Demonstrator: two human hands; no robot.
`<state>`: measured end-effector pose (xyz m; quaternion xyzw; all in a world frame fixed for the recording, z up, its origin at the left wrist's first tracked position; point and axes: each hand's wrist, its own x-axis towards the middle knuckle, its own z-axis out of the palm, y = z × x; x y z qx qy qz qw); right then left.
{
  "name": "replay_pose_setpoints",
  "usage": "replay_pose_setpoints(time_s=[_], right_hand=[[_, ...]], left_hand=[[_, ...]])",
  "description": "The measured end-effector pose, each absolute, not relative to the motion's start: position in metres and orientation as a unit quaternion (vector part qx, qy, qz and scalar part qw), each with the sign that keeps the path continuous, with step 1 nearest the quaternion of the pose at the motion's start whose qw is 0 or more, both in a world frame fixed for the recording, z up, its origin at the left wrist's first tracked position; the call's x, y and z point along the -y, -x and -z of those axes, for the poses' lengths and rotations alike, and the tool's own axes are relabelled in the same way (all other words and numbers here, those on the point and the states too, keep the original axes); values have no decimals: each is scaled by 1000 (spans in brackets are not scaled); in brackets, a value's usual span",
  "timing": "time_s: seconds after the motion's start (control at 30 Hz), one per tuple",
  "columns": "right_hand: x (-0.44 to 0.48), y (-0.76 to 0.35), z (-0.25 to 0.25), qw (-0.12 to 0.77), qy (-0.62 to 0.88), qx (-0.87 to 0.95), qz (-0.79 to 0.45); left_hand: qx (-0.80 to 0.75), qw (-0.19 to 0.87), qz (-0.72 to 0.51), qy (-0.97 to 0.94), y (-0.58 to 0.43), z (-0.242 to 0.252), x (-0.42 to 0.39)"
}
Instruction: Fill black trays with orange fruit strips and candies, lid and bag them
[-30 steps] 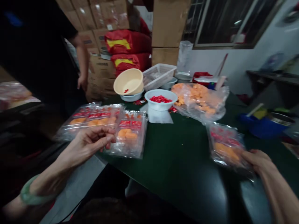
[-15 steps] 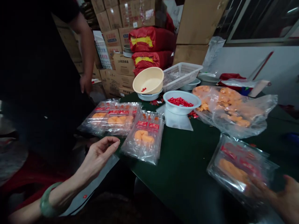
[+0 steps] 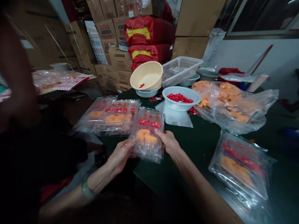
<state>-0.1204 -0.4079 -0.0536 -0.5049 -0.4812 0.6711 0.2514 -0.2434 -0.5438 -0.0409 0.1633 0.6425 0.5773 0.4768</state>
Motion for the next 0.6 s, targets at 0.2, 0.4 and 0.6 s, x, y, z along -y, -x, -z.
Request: replay_pose_setpoints(time_s=[0.2, 0.4, 0.6], right_hand=[[414, 38, 53, 217, 535, 420, -700], [421, 7, 48, 227, 543, 399, -703], [437, 30, 37, 287, 479, 428, -710]], left_hand=[[-607, 597, -458, -254, 212, 40, 562], [-668, 509, -467, -275, 219, 39, 533], [-527, 620, -550, -189, 191, 36, 503]])
